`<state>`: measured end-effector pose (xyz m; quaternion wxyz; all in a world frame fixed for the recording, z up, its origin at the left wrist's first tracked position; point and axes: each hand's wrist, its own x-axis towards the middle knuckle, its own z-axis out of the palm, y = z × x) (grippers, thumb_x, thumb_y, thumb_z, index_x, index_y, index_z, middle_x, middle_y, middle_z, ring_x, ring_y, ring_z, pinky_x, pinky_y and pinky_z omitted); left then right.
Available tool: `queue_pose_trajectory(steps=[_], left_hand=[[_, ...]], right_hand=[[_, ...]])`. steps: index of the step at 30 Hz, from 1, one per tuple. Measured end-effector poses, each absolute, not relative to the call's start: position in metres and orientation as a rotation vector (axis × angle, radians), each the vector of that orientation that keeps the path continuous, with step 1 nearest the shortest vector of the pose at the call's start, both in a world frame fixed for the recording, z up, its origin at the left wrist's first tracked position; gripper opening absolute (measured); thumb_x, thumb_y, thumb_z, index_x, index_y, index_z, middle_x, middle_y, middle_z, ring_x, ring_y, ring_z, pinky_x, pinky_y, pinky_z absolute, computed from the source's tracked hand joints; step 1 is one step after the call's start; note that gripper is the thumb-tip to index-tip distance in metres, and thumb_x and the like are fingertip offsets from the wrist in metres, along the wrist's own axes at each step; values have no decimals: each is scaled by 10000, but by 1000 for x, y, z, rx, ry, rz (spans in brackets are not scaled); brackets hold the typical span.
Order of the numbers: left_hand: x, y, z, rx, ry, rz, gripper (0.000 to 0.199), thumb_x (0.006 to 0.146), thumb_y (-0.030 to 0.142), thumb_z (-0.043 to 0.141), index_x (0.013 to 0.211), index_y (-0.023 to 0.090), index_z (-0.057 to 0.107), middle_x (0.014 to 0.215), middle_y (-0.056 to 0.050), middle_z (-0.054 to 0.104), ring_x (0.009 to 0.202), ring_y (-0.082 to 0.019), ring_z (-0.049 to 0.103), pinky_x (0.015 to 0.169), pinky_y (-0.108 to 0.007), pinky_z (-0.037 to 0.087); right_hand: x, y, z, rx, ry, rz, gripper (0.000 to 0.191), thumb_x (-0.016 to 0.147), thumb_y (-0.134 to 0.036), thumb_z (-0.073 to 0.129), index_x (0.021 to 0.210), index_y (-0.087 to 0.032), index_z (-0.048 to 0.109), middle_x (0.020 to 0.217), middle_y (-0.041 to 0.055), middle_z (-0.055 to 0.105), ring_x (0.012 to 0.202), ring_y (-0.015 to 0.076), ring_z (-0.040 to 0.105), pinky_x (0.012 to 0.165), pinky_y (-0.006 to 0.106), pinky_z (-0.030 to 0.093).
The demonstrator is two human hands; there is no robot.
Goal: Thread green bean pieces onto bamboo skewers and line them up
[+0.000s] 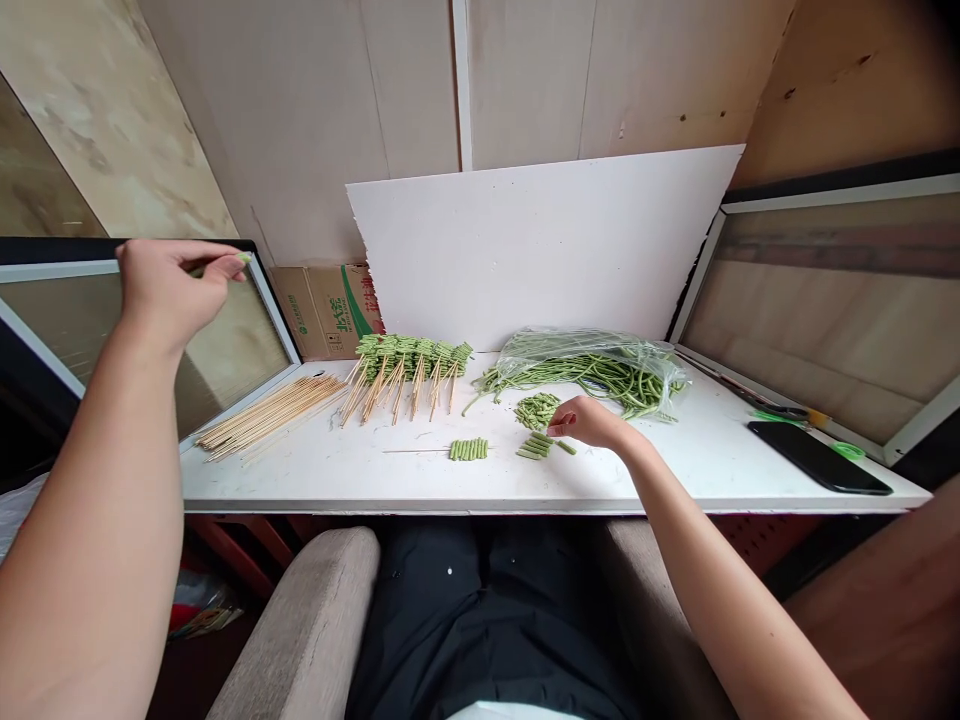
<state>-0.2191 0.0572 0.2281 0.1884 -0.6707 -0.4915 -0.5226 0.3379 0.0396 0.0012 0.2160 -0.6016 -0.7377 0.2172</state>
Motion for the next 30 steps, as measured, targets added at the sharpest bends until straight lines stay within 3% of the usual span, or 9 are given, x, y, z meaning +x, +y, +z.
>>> queue_pose_trajectory(steps=[4,6,10,16,21,25,27,30], left_hand=[[-175,80,225,-2016,-1336,-1347,377,967,353,708,1111,15,790,910,-20,767,935,-176,720,1042,-460,543],[-148,91,203,-2118,-1342,-1332,311,949,335,702,1089,84,823,974,-34,799,929,-176,712,1014,-389,557],[-96,106,130,-2413,-1388,-1304,180,907,240,714,984,143,845,977,-66,820,902,-204,727,978,-362,563],[-43,97,31,-2759,-1334,-1259,188,922,242,690,1012,203,851,1066,-95,821,948,-252,738,986,-414,564],[-21,63,-10,-3004,-1354,-1254,296,980,226,600,1191,225,808,1172,-108,796,1037,-263,745,976,-381,556],[-15,36,-26,-3115,-1371,-1342,610,977,207,601,1579,263,515,1040,-68,792,974,-227,746,952,-348,546],[-15,27,-29,-3187,-1350,-1358,673,981,219,602,1628,281,431,1045,-62,788,987,-222,741,944,-339,543],[-21,22,-30,-3240,-1395,-1315,686,951,253,667,1606,289,465,1034,-66,785,970,-230,740,914,-334,545]], right_hand=[[331,41,-7,-1824,-2077,513,103,732,-295,849,711,-206,802,679,57,762,614,211,681,526,293,456],[327,41,-11,-1887,-2104,495,135,696,-281,882,657,-205,778,634,56,742,571,205,663,499,296,437],[323,40,-14,-1917,-2164,419,184,634,-258,942,627,-204,766,639,73,736,561,211,649,495,309,419],[316,29,2,-1701,-2113,393,183,845,-388,819,783,-215,810,830,92,792,688,238,690,622,334,495],[271,14,11,-1190,-2068,485,365,930,-532,738,1102,-217,805,1054,108,804,932,265,727,756,350,553],[229,9,-8,-1048,-2022,582,488,934,-528,755,1319,-229,720,1141,111,792,1035,261,731,779,338,548],[215,9,-20,-1016,-2009,606,447,936,-522,760,1274,-230,743,1115,104,798,1012,254,732,787,342,541],[206,9,-29,-979,-2016,562,331,950,-539,739,1057,-235,817,1011,91,807,928,248,703,775,357,527]])
